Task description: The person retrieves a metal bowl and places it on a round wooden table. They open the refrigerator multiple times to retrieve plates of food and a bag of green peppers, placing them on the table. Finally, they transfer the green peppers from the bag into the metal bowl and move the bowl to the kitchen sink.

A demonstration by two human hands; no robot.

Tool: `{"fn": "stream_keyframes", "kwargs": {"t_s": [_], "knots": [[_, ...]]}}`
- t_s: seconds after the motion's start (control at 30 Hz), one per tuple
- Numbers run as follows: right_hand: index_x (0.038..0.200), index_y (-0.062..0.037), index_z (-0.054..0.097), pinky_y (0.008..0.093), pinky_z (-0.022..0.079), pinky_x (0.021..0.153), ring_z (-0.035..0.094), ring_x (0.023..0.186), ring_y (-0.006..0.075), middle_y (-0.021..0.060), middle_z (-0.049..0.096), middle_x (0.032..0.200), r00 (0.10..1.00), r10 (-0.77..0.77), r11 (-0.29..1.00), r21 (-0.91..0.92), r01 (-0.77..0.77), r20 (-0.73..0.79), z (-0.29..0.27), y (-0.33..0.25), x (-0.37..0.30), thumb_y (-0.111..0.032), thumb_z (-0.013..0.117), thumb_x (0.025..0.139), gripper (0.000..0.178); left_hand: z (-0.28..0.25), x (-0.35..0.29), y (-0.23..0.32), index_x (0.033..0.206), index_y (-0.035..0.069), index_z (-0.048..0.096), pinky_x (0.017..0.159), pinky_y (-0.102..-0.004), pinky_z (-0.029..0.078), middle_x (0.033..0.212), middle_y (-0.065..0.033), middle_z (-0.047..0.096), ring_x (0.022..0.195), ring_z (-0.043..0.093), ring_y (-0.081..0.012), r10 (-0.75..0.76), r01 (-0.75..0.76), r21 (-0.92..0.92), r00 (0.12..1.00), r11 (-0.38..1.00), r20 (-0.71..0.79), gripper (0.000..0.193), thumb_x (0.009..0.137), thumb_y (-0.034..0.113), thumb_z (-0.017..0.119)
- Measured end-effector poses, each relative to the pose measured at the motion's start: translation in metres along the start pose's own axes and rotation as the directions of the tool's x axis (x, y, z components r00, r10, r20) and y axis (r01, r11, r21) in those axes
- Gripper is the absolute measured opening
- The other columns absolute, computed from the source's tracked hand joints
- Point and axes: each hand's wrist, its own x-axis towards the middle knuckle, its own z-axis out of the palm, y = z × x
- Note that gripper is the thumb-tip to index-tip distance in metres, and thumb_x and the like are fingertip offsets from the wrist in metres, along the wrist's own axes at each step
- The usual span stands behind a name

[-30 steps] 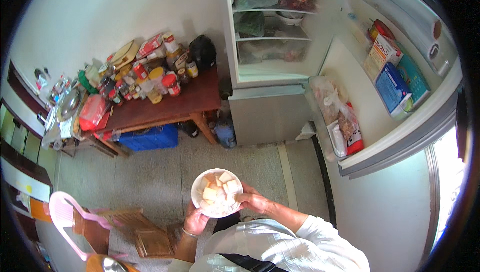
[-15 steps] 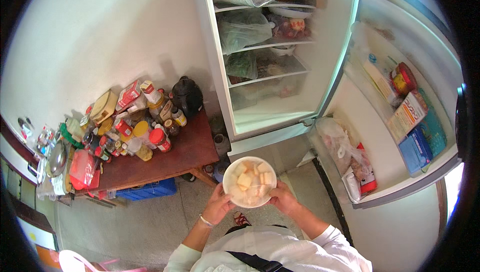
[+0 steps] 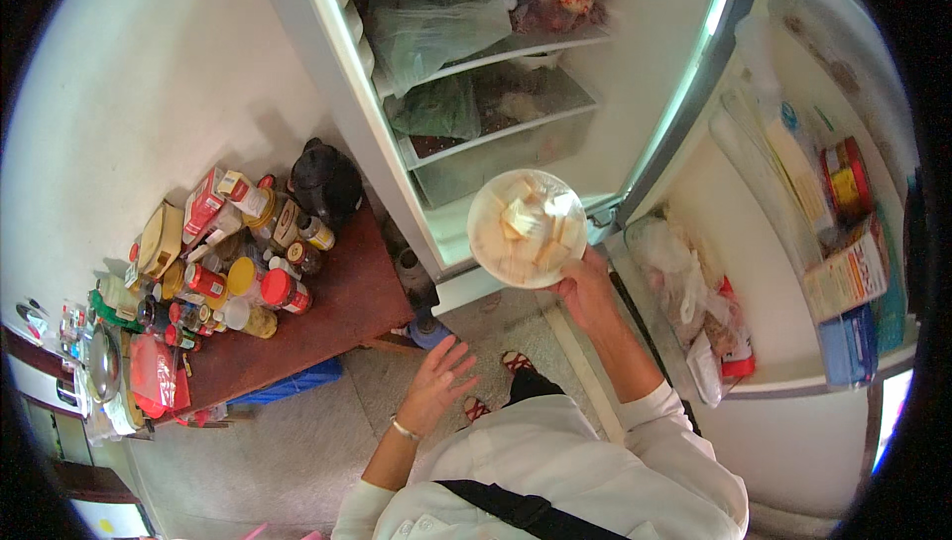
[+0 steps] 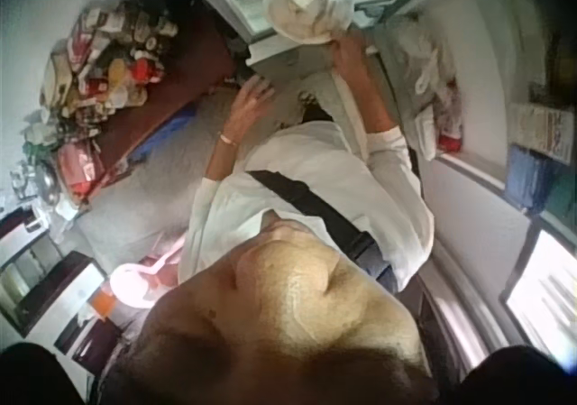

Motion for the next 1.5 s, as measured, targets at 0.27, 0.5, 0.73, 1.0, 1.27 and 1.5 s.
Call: {"fn": "stream_keyframes", "kwargs": {"t_s": [0.27,0.5,0.73,1.0,1.27,1.5], "knots": [[0.114,0.0142,0.034,0.0447,0.054,0.072,0.057,0.091,0.0340,0.0234,0.049,0.107,0.979,-0.202,0.977,0.069,0.203,-0.016,0.009,-0.040,0.105,0.001,0.039,0.072,0.044,0.017,0.012,0.026,0.132,0.011,0.027,0.097,-0.0488,0.032,0.130,-0.0125,0.035,0.120,0.035,-0.0293,0.147,-0.157,-0.058,0.978,0.986,-0.146,0.066,0.077,0.025,0.061],[0.109,0.0129,0.037,0.0392,0.057,0.064,0.059,0.086,0.0333,0.0239,0.049,0.104,0.975,-0.199,0.973,0.097,0.208,-0.094,0.019,-0.049,0.176,-0.002,0.042,0.079,0.034,0.034,0.039,0.026,0.132,0.009,0.027,0.095,-0.0469,0.034,0.130,-0.0143,0.035,0.119,0.036,-0.0304,0.186,-0.206,-0.134,0.972,0.969,-0.147,0.062,0.078,0.019,0.057],[0.108,0.0132,0.038,0.0354,0.058,0.060,0.059,0.082,0.0324,0.0241,0.049,0.102,0.978,-0.148,0.980,0.111,0.165,-0.147,0.023,-0.046,0.209,-0.004,0.043,0.080,0.033,0.040,0.040,0.026,0.133,0.009,0.025,0.097,-0.0474,0.032,0.132,-0.0149,0.031,0.120,0.034,-0.0306,0.214,-0.241,-0.130,0.959,0.962,-0.187,0.059,0.081,0.016,0.052],[0.111,0.0106,0.037,0.0350,0.058,0.059,0.059,0.080,0.0334,0.0237,0.049,0.102,0.986,-0.079,0.986,0.131,0.098,-0.146,0.021,-0.038,0.231,-0.005,0.042,0.082,0.034,0.041,0.038,0.022,0.131,0.007,0.027,0.094,-0.0472,0.035,0.128,-0.0154,0.037,0.119,0.037,-0.0306,0.248,-0.286,-0.127,0.935,0.950,-0.254,0.062,0.078,0.022,0.055],[0.118,0.0050,0.032,0.0355,0.057,0.058,0.060,0.077,0.0308,0.0240,0.050,0.100,0.994,-0.085,0.973,0.211,0.097,-0.067,0.022,-0.025,0.245,-0.004,0.045,0.083,0.039,0.040,0.039,0.021,0.130,0.007,0.030,0.094,-0.0485,0.035,0.125,-0.0157,0.041,0.116,0.040,-0.0309,0.231,-0.276,-0.146,0.936,0.950,-0.264,0.056,0.079,0.017,0.052],[0.115,0.0013,0.037,0.0296,0.051,0.052,0.058,0.066,0.0159,0.0138,0.052,0.098,0.840,-0.411,0.910,-0.211,0.356,-0.355,0.029,-0.063,0.202,-0.016,0.058,0.079,0.045,0.039,0.043,0.021,0.126,0.006,0.034,0.092,-0.0492,0.037,0.123,-0.0153,0.043,0.115,0.041,-0.0314,0.208,-0.262,-0.194,0.943,0.945,-0.260,0.049,0.080,0.013,0.051]]}}
